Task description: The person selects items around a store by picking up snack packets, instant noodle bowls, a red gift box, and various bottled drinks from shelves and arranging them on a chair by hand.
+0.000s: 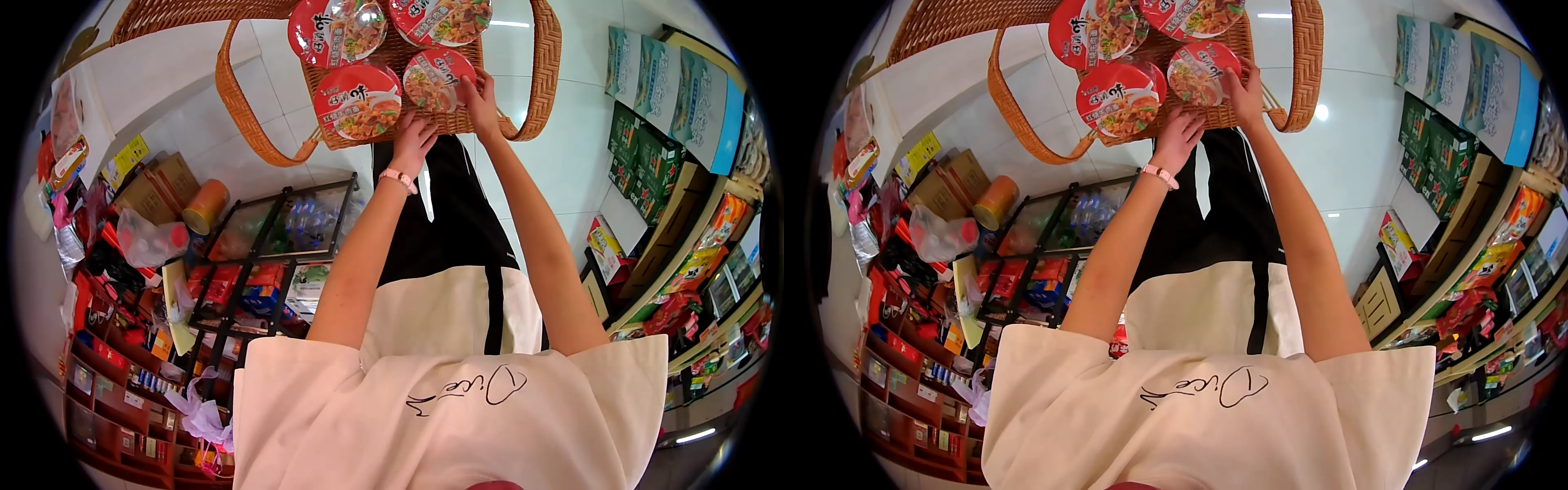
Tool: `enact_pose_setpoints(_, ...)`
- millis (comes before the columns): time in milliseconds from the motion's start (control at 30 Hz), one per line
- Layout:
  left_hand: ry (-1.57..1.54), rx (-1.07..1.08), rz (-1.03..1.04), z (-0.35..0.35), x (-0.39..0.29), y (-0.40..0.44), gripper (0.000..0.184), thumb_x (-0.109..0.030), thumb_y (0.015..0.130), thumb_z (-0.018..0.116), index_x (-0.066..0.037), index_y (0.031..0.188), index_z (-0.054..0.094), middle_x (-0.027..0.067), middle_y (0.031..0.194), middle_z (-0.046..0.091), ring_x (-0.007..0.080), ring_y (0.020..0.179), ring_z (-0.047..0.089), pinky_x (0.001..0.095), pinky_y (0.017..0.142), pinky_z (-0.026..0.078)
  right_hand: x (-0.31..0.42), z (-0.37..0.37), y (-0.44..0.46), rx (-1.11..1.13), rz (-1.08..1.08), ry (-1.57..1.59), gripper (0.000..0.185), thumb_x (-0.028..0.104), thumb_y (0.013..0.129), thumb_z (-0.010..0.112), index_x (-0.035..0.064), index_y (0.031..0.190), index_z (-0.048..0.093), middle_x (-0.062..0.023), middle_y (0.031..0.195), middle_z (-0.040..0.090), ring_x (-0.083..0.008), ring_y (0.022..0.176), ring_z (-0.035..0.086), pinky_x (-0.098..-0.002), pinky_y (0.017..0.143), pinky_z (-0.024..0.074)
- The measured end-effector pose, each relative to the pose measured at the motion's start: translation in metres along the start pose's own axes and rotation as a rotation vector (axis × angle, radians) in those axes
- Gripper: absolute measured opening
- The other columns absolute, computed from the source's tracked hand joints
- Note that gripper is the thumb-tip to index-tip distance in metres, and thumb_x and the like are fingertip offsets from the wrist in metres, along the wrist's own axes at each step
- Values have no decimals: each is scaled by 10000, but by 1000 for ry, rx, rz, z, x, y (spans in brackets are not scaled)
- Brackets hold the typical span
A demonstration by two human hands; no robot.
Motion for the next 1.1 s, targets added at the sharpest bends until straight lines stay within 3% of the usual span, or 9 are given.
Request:
enact_pose_setpoints(200, 721, -125, 70, -105, 6, 7, 290, -172, 878, 465, -64, 1141, 526, 87, 996, 613, 201, 883, 603, 324, 765, 478, -28, -12, -19, 3, 341, 236, 523, 438, 912, 396, 21, 1226, 359, -112, 1072, 503, -176, 971, 500, -282, 802, 434)
enact_pose_setpoints(300, 1425, -181, 291, -129, -27, -8, 239, -131, 823, 505, -12, 1011, 594, 127, 816, 642, 185, 750, 620, 279, 649, 481, -81, -42, 2, -5, 170, -133, 485, 423, 914, 390, 15, 1176, 412, -97, 1025, 520, -187, 931, 526, -309, 778, 447)
enact_pose_setpoints(400, 1331, -275, 239, -174, -39, -9, 240, -125, 819, 487, -12, 998, 600, 125, 819, 643, 184, 718, 620, 277, 630, 476, -78, -44, -10, 128, 298, -340, 431, 404, 910, 400, 30, 1110, 477, -86, 989, 543, -175, 863, 540, -321, 731, 455)
enact_pose_setpoints(433, 1234, -316, 243, -180, -41, -13, 244, -131, 823, 481, -12, 998, 601, 124, 816, 643, 182, 713, 618, 278, 627, 475, -105, -47, -20, 151, 582, -208, 384, 384, 899, 427, 55, 1077, 515, -72, 943, 577, -149, 768, 546, -309, 655, 458)
enact_pose_setpoints(600, 1122, -326, 266, -213, -16, -37, 255, -154, 838, 464, -17, 996, 608, 118, 805, 644, 175, 690, 611, 284, 623, 474, -124, -47, -75, 397, 619, -351, 319, 350, 870, 489, 96, 1058, 535, -29, 854, 601, -128, 684, 540, -258, 585, 444)
enact_pose_setpoints(667, 1065, -292, 240, -206, 2, -61, 240, -168, 844, 456, -32, 946, 625, 167, 881, 643, 275, 834, 625, 356, 748, 467, -116, -48, -101, 492, 577, -524, 311, 348, 845, 516, 92, 1014, 563, -68, 864, 619, -197, 748, 585, -314, 668, 473)
enact_pose_setpoints(733, 1144, -333, 398, -185, -2, -93, 234, -162, 853, 455, -30, 949, 623, 178, 919, 634, 273, 870, 618, 344, 764, 465, -96, -52, -110, 505, 192, -907, 363, 393, 819, 504, 71, 965, 585, -159, 890, 631, -311, 844, 600, -387, 740, 473)
enact_pose_setpoints(800, 1086, -407, 493, -181, -1, -118, 243, -167, 865, 454, -34, 988, 615, 131, 862, 635, 198, 807, 606, 291, 717, 465, -76, -52, -122, 589, 126, -1170, 363, 374, 795, 507, 73, 984, 585, -205, 943, 609, -373, 927, 565, -429, 836, 436)
enact_pose_setpoints(1100, 281, -390, 530, -216, 63, -248, 228, -122, 896, 426, 3, 1015, 575, 93, 882, 619, 146, 772, 601, 262, 679, 491, -45, -44, -117, 731, -78, -1196, 401, 350, 803, 492, 11, 967, 627, -231, 993, 606, -375, 972, 563, -422, 835, 444)
Point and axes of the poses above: each hand's wrist, its own y-axis towards the middle knuckle, its own z-axis out of the palm, x = y × z, the point moved 9 cm from there along y, towards the middle knuckle
